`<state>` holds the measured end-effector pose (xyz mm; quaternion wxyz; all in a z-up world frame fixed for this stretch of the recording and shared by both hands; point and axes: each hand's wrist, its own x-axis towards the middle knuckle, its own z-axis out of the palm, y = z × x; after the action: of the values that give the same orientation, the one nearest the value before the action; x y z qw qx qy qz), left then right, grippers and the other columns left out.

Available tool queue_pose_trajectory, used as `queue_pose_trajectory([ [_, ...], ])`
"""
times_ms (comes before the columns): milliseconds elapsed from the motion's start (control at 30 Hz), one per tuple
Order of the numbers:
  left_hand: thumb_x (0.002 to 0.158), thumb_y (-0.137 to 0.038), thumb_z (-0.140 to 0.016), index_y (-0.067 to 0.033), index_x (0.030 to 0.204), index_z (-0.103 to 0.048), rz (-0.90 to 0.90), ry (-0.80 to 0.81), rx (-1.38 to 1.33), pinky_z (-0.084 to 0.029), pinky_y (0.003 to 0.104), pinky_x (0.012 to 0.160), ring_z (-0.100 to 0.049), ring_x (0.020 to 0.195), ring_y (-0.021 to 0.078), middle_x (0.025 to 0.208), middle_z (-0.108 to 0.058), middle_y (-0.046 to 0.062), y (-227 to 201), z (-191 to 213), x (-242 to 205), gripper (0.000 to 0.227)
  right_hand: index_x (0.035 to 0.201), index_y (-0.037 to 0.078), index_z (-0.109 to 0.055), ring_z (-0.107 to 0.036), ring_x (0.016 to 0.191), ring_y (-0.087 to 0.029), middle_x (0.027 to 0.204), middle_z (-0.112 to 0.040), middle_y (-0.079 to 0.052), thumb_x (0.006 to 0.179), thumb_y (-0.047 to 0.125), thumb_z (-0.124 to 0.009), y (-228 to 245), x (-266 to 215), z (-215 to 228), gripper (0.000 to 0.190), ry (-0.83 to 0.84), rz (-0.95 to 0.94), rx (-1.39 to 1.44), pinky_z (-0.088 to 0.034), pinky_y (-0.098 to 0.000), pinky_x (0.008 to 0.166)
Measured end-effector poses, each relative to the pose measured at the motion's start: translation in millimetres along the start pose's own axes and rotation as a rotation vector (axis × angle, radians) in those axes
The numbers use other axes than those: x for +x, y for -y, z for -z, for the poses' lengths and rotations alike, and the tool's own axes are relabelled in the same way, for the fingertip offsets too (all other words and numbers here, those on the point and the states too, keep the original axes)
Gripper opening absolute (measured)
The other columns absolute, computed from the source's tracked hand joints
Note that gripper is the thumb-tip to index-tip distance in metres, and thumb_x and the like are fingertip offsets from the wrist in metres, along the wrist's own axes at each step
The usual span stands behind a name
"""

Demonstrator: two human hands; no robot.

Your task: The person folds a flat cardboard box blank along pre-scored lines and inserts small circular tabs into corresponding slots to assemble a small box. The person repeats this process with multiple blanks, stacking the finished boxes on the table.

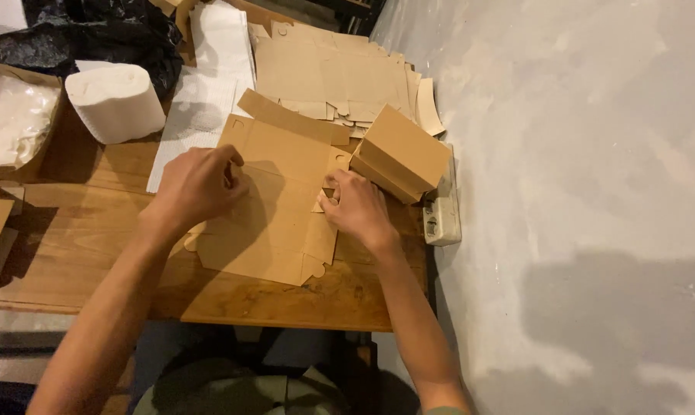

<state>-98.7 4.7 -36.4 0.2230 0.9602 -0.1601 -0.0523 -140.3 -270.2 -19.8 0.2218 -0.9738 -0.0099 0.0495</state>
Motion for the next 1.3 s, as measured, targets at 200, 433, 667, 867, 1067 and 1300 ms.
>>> queue_pose_trajectory([
  [200,0.084,-0.009,-0.077,-0.0066,0.119,-0.074,-0.060,-0.354,-0.380,-0.057,0.045,0.078,-0.074,0.091,0.0340,0.095,-0.076,0.015,-4.9,0.6,-40.5,0.035,0.123,0.008,-0.072,-0.072,0.068,-0.024,0.082,-0.069,-0.011,0.079,0.010,-0.075,-4.7,1.3,-2.9,0.044,-0.055,0.095,0.367,-0.059,-0.0377,0.062],
  [433,0.094,-0.002,-0.083,-0.0120,0.108,-0.077,-0.277,-0.833,-0.596,-0.053,0.027,0.067,-0.073,0.086,0.0195,0.094,-0.078,0.005,-10.5,5.1,-57.5,0.019,0.118,-0.003,-0.069,-0.072,0.063,-0.017,0.088,-0.063,-0.010,0.088,-0.005,-0.075,35.2,-23.8,22.7,0.031,-0.333,0.333,0.780,-0.063,-0.0274,0.056],
  [667,0.087,0.019,-0.085,-0.0024,0.095,-0.081,-0.560,-1.020,-0.638,-0.055,0.035,0.067,-0.063,0.072,0.0265,0.082,-0.069,0.011,-28.8,22.3,-86.9,0.023,0.119,0.000,-0.066,-0.072,0.079,-0.018,0.099,-0.061,-0.010,0.089,-0.006,-0.077,13.4,-17.8,35.8,0.033,-0.568,0.534,0.856,-0.069,-0.0328,0.072],
  [867,0.084,0.010,-0.086,-0.0122,0.068,-0.071,-0.705,-1.014,-0.385,-0.055,0.036,0.069,-0.063,0.073,0.0298,0.068,-0.066,0.003,-13.0,-1.2,-103.2,0.031,0.104,0.003,-0.074,-0.074,0.085,-0.022,0.098,-0.068,-0.011,0.093,-0.008,-0.071,8.9,-19.4,47.2,0.016,-0.638,0.606,0.812,-0.064,-0.0369,0.071],
  [1067,0.086,0.007,-0.074,-0.0100,0.072,-0.070,-0.649,-0.863,-0.179,-0.055,0.036,0.075,-0.074,0.092,0.0311,0.081,-0.075,0.005,-17.9,-4.9,-123.2,0.023,0.091,0.008,-0.078,-0.062,0.055,-0.012,0.067,-0.070,-0.011,0.096,-0.002,-0.059,25.7,-56.4,53.7,0.022,-0.229,0.363,0.615,-0.056,-0.0275,0.061],
  [1300,0.088,-0.008,-0.069,-0.0154,0.097,-0.076,-0.442,-0.574,-0.129,-0.051,0.036,0.080,-0.070,0.103,0.0255,0.100,-0.078,0.000,3.4,-30.7,-127.3,0.014,0.131,0.005,-0.069,-0.067,0.091,-0.024,0.106,-0.076,-0.023,0.097,0.017,-0.058,-13.8,-99.0,3.1,0.038,-0.104,0.022,0.798,-0.057,-0.0385,0.080],
])
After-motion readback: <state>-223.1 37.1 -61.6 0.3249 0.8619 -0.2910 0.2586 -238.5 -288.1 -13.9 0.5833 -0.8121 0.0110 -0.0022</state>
